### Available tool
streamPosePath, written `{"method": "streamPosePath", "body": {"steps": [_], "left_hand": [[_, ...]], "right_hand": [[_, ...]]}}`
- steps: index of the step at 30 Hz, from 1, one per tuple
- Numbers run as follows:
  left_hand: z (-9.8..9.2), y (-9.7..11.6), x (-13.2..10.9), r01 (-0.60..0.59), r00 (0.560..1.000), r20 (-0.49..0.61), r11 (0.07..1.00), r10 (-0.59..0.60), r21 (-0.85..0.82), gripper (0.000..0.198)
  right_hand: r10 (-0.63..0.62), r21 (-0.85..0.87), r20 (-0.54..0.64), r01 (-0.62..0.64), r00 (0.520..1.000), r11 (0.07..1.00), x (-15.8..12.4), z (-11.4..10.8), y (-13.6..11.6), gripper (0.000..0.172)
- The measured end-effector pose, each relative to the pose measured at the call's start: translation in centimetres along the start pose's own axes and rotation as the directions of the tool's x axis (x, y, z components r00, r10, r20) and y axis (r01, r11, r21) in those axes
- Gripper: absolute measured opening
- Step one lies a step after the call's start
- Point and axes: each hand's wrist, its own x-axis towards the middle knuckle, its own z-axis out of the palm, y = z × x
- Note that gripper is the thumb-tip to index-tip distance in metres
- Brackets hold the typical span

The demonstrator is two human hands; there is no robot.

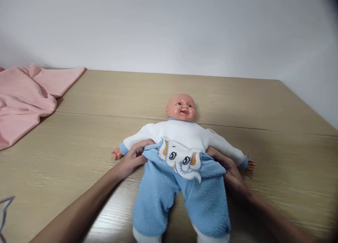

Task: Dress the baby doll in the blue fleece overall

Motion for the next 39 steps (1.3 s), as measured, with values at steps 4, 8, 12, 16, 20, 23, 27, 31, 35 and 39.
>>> {"method": "streamPosePath", "body": {"steps": [4, 8, 12, 16, 20, 23, 27, 31, 35, 39], "left_hand": [[-0.6, 0.2, 0.0, 0.039, 0.995, 0.091, 0.998, -0.035, -0.047, 0.041], [-0.5, 0.8, -0.3, 0.038, 0.995, 0.095, 0.994, -0.029, -0.099, 0.042], [-0.4, 1.1, -0.4, -0.005, 0.997, 0.075, 0.983, 0.019, -0.184, 0.036], [-0.6, 0.8, 0.0, -0.006, 0.995, 0.101, 0.998, 0.012, -0.062, 0.048], [0.0, 1.1, 0.4, -0.045, 0.994, 0.104, 0.993, 0.034, 0.11, 0.044], [0.8, 1.5, 0.2, -0.349, 0.936, 0.061, 0.894, 0.346, 0.282, 0.031], [2.0, 1.5, -0.3, -0.638, 0.68, 0.083, 0.533, 0.728, 0.556, 0.016], [3.0, 1.1, 0.1, -0.501, 0.792, -0.059, 0.701, 0.608, 0.507, 0.006], [3.5, 0.6, 0.9, -0.197, 0.893, -0.321, 0.916, 0.314, 0.35, 0.026], [3.4, 0.5, 1.3, -0.111, 0.903, -0.385, 0.97, 0.189, 0.214, 0.043]], "right_hand": [[-0.065, -0.004, 0.058, 0.065, 0.996, 0.998, 0.2, -0.5, -0.1, 0.027], [-0.02, 0.096, 0.079, 0.012, 0.997, 0.995, 0.0, -1.2, 0.2, 0.032], [0.133, 0.324, 0.084, -0.153, 0.988, 0.933, -0.3, -1.6, 0.1, 0.024], [0.146, 0.356, 0.162, -0.196, 0.976, 0.914, -0.5, -1.6, -0.6, 0.031], [-0.041, 0.13, 0.178, 0.018, 0.983, 0.991, -0.2, -1.8, -0.7, 0.041], [-0.216, 0.073, 0.058, 0.211, 0.975, 0.975, 0.0, -1.7, -0.2, 0.03], [-0.3, 0.031, -0.171, 0.309, 0.939, 0.95, 0.0, -0.8, 0.2, 0.02], [-0.213, -0.059, -0.378, 0.206, 0.901, 0.977, 0.3, 0.3, 0.1, 0.025], [-0.19, -0.168, -0.426, 0.129, 0.884, 0.977, 1.0, 0.7, -0.1, 0.04], [-0.177, -0.172, -0.398, 0.116, 0.9, 0.978, 1.1, 0.7, -0.1, 0.042]]}}
